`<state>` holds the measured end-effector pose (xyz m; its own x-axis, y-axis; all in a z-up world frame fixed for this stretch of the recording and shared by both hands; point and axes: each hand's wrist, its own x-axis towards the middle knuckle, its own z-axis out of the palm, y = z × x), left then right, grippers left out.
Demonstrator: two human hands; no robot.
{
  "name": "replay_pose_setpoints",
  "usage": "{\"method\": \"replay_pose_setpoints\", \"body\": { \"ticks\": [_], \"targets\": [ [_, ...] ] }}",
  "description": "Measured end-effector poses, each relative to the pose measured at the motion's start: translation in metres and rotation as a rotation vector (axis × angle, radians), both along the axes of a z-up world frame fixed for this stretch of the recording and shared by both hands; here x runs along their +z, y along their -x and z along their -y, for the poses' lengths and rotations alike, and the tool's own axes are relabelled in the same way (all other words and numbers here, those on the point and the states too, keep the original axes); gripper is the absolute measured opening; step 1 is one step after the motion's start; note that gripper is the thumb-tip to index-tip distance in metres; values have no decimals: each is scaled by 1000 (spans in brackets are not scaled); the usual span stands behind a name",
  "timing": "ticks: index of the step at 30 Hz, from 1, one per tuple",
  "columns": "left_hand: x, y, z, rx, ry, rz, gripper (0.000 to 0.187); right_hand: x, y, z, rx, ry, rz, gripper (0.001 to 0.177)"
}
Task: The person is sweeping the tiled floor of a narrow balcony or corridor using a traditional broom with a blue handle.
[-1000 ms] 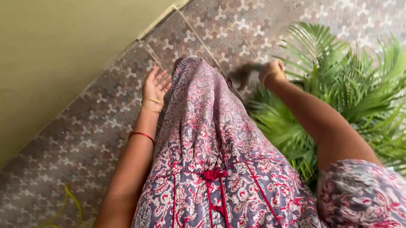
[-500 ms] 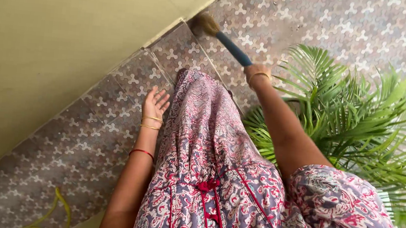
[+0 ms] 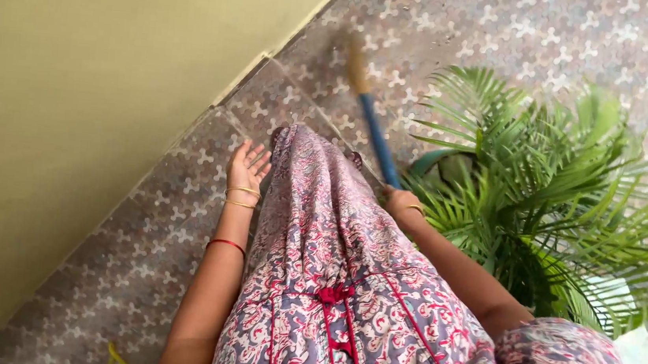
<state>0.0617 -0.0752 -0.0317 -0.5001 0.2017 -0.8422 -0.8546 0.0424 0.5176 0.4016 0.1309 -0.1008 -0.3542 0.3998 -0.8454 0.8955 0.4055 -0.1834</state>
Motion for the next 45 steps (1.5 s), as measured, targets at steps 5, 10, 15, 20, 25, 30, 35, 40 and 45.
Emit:
{"method": "replay_pose_setpoints", "body": {
  "ticks": [5,10,15,20,25,30,35,40,45],
  "targets": [
    [-3,13,-22,-131,-4,-4,58,1,52,-20,246,-33,113,31],
    [-1,48,-39,-208,-12,-12,60,-69,27,-40,14,-97,180,30],
    [-16,81,-52,-244,-49,7,57,-45,7,-75,-223,-230,208,31],
    [-39,107,-76,-283,-68,66,59,-5,12,-35,-203,-88,216,32],
    [-29,132,-107,-346,-59,84,58,19,32,-6,1,20,166,42],
    [-8,169,-136,-461,-26,-3,52,-31,121,-25,162,-114,201,28],
    [-19,206,-153,-525,2,-28,49,-69,143,-47,-23,-155,244,26],
    [-8,218,-171,-579,10,-59,48,-50,143,-83,-465,-108,169,34],
    [-14,224,-192,-613,17,-29,54,-44,128,-55,-508,-120,123,31]
  ]
}}
